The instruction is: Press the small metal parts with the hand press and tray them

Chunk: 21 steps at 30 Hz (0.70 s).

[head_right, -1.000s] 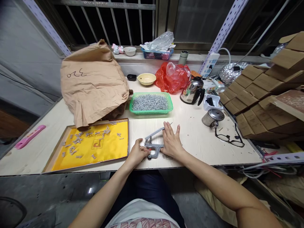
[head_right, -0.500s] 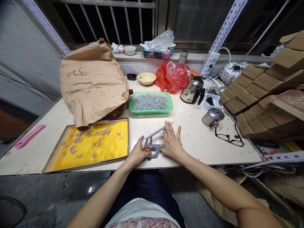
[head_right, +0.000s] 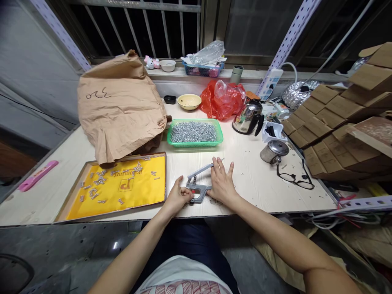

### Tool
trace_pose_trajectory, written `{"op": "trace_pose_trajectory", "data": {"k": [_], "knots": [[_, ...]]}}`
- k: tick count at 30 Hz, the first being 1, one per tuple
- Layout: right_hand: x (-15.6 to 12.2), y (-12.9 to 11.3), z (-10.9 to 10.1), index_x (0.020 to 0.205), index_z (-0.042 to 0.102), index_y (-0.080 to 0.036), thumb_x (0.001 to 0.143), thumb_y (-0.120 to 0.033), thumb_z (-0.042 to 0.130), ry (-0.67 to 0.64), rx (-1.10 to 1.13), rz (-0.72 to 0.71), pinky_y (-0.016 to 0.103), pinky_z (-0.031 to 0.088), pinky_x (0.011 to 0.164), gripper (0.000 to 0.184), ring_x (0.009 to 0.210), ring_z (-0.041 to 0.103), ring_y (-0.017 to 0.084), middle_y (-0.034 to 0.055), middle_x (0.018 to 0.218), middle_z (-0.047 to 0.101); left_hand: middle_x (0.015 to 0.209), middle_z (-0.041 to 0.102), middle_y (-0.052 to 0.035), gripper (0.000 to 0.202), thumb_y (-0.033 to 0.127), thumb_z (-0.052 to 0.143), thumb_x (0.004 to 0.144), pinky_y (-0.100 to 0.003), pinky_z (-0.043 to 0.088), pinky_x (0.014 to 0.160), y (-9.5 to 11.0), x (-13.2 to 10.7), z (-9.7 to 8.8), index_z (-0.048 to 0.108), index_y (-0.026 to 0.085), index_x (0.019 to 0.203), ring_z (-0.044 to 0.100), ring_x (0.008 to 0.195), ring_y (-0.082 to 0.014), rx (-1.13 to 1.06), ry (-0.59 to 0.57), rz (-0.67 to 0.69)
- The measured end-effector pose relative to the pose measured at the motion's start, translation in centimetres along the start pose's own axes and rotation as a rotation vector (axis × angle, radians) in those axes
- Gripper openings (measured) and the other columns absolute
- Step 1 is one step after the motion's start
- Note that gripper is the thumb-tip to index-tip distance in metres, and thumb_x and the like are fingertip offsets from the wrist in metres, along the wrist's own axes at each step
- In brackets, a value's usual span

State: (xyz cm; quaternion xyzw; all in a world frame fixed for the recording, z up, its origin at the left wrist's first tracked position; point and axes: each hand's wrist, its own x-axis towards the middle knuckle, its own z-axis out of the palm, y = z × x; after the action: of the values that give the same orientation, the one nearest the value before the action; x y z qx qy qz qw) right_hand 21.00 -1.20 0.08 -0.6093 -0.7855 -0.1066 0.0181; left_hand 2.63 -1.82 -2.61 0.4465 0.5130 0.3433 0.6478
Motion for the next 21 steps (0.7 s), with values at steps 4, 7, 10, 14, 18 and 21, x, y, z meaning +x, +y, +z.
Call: {"op": "trace_pose_trajectory", "data": {"k": [4,7,10,14,18,21], "knots": [[0.1,0.1,-0.3,0.112,0.048,-0.009,0.069,-0.046,0.052,0.005,0.044,-0.030,0.061,0.001,0.101,0.056,0.126,0.022,0.035,0.0184,0.133,0.038,0.062,0.056,0.0051,0.097,0.014,0.065,0.062,-0.018,0.040,0.050,-0.3,0.1,-0.2,0.006,0.010,0.139,0.049,0.050,-0.0069,0.002,0.011,-0.006],[0.3,0.1,-0.5,0.100,0.051,-0.013,0.070,-0.039,0.055,-0.073,0.058,-0.044,0.049,0.024,0.098,0.040,0.109,0.042,0.030,0.0157,0.113,0.052,0.061,0.055,0.0058,0.099,0.017,0.068,0.062,-0.018,0.040,0.052,-0.3,0.1,-0.4,0.006,0.010,0.139,0.050,0.050,-0.0068,0.006,0.030,-0.033],[0.6,0.2,-0.4,0.094,0.049,-0.015,0.072,-0.036,0.056,-0.182,0.051,-0.052,0.034,0.039,0.079,0.032,0.094,0.050,0.025,0.0121,0.097,0.057,0.060,0.054,0.0061,0.101,0.024,0.071,0.062,-0.018,0.040,0.053,-0.1,-0.1,-0.7,0.007,0.011,0.139,0.051,0.051,-0.0077,0.000,0.067,-0.040],[1.0,0.7,0.2,0.096,0.046,-0.017,0.079,-0.043,0.048,-0.240,0.037,-0.044,0.028,0.038,0.063,0.032,0.080,0.056,0.022,0.0090,0.085,0.060,0.063,0.051,0.0065,0.094,0.038,0.071,0.063,-0.019,0.040,0.051,0.5,-0.3,-1.0,0.016,0.013,0.135,0.051,0.050,-0.0075,-0.044,0.199,-0.006],[1.9,1.2,0.8,0.093,0.048,-0.018,0.084,-0.050,0.040,-0.293,0.029,-0.076,0.026,0.035,0.056,0.034,0.065,0.059,0.020,0.0070,0.077,0.063,0.065,0.050,0.0054,0.078,0.046,0.065,0.066,-0.019,0.039,0.049,0.8,-0.5,-1.0,0.028,0.014,0.126,0.051,0.050,-0.0081,-0.041,0.263,0.061],[2.5,1.3,0.8,0.091,0.051,-0.017,0.083,-0.048,0.041,-0.293,0.020,-0.104,0.027,0.035,0.058,0.033,0.068,0.059,0.020,0.0085,0.076,0.064,0.066,0.054,0.0022,0.057,0.048,0.060,0.070,-0.019,0.038,0.048,0.7,-0.4,-0.9,0.042,0.013,0.111,0.052,0.050,-0.0084,-0.001,0.266,0.065]]}}
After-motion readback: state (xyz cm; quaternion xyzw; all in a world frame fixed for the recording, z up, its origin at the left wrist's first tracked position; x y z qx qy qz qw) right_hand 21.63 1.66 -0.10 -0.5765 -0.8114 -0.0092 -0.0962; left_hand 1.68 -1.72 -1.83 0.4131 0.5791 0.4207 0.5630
